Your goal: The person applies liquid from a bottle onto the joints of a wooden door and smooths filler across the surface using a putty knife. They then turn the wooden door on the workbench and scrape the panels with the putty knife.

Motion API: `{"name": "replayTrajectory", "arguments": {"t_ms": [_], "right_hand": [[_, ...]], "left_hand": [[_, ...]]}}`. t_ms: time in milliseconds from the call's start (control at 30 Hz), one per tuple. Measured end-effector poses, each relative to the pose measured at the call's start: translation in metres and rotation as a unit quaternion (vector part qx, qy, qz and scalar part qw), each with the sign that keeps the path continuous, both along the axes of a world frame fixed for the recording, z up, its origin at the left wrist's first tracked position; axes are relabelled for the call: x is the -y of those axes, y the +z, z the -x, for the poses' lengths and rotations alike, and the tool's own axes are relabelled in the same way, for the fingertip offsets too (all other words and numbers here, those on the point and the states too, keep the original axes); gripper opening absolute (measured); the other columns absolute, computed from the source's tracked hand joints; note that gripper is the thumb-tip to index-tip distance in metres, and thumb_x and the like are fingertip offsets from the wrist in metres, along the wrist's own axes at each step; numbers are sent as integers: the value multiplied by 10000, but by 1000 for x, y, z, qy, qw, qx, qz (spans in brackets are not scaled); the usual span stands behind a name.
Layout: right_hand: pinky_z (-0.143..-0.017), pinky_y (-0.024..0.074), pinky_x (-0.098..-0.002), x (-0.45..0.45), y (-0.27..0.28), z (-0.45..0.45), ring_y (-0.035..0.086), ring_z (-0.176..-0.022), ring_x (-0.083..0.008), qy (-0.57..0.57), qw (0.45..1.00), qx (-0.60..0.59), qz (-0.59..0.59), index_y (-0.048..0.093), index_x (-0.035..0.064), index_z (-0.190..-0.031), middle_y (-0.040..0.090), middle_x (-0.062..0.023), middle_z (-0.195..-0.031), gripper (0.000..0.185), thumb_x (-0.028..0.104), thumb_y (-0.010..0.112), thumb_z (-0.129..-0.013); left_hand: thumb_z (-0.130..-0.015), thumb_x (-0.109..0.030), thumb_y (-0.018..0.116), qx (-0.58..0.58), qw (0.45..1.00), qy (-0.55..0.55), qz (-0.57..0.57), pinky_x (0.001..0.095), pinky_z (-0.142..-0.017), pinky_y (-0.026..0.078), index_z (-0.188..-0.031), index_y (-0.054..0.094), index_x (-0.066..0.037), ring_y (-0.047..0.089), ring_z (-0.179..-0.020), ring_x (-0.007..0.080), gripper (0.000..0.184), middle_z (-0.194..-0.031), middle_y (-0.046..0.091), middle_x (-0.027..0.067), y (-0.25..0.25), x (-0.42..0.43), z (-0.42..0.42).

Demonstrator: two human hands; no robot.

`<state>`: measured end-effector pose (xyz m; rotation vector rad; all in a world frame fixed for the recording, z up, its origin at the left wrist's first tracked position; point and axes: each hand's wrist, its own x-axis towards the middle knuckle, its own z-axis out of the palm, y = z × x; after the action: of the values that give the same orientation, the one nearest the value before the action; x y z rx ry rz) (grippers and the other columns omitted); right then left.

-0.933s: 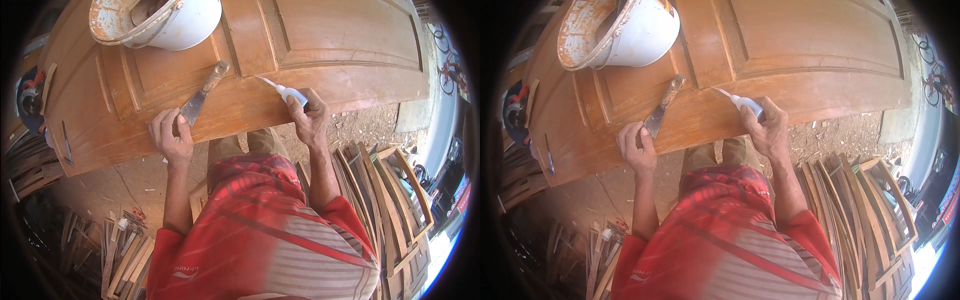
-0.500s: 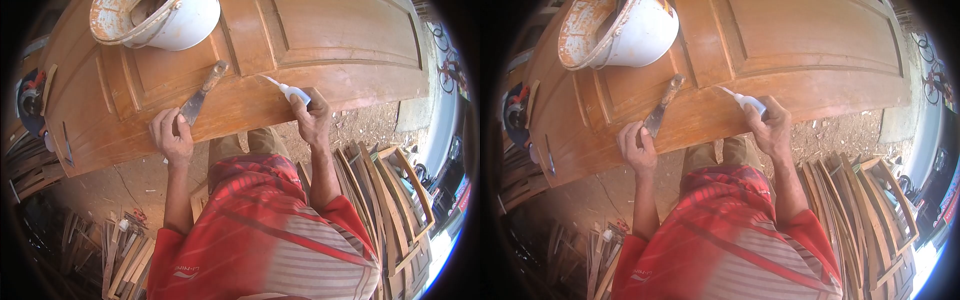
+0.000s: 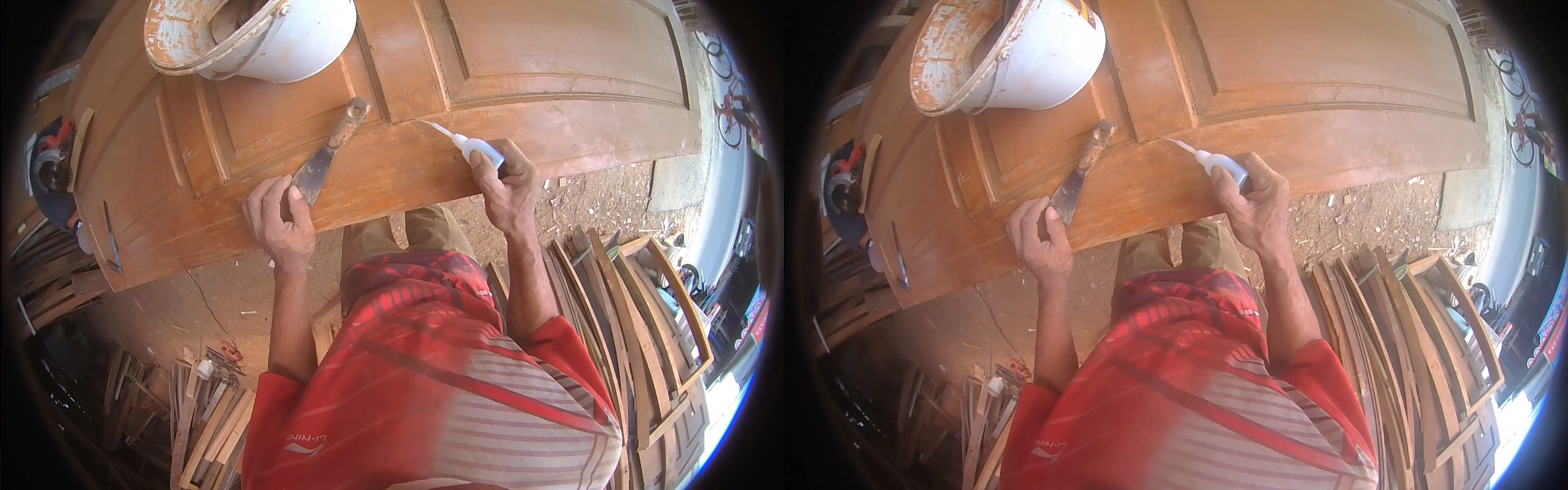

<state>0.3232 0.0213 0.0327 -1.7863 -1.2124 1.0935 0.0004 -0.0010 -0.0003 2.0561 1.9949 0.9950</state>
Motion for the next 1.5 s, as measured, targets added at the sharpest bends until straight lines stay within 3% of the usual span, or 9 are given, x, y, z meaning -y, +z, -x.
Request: {"name": "replayTrajectory", "arguments": {"t_ms": [367,467,533,633,967,1133,1500], "right_hand": [[-622,448,-271,1,5,-2,541,-723,-77,-25,999,-24,1,722,-33,-1015,648,-18,-777,256,216,732,-958],[-621,449,-272,0,6,-1,541,-722,-78,-15,1000,-16,5,722,-33,-1011,646,-21,-770,261,222,732,-959],[-621,451,-274,0,6,0,541,-719,-79,-16,1000,-10,-2,724,-32,-1008,645,-23,-761,269,231,732,-958],[-619,448,-276,0,4,-1,536,-715,-79,-13,1000,-3,-4,722,-31,-994,638,-23,-751,276,242,734,-957],[-603,426,-268,3,0,-5,512,-703,-65,-32,998,-59,-20,712,-22,-977,613,4,-741,275,251,736,-959],[-589,416,-260,0,-6,-10,504,-693,-58,-22,1000,-16,8,711,-12,-970,608,18,-739,280,266,742,-957],[-589,429,-273,3,1,-7,512,-687,-64,-19,1000,-5,-5,714,-12,-976,614,4,-732,265,250,737,-951]], "left_hand": [[-871,-84,731,5,1000,-8,10,451,-953,472,-1152,707,-36,599,-1066,318,286,-1126,660,131,2,2,2],[-833,-106,804,10,999,-9,40,448,-978,468,-1216,679,-29,584,-1112,334,410,-1183,626,158,9,2,0],[-725,-233,912,5,998,-22,60,469,-956,469,-1270,663,-76,547,-1129,329,619,-1211,581,134,11,1,1],[-665,-247,954,6,997,-25,72,467,-957,466,-1264,665,-92,538,-1130,324,683,-1217,570,122,11,2,-1],[-694,-132,925,17,999,-15,42,449,-977,459,-1211,675,-91,554,-1125,304,575,-1179,606,90,7,2,-3],[-725,-38,863,41,997,-25,59,442,-1011,450,-1130,671,-47,564,-1157,325,448,-1183,627,143,11,-1,-2],[-736,-70,848,12,999,23,34,480,-1040,411,-1118,633,-40,534,-1174,337,439,-1215,602,139,5,21,28]]}}
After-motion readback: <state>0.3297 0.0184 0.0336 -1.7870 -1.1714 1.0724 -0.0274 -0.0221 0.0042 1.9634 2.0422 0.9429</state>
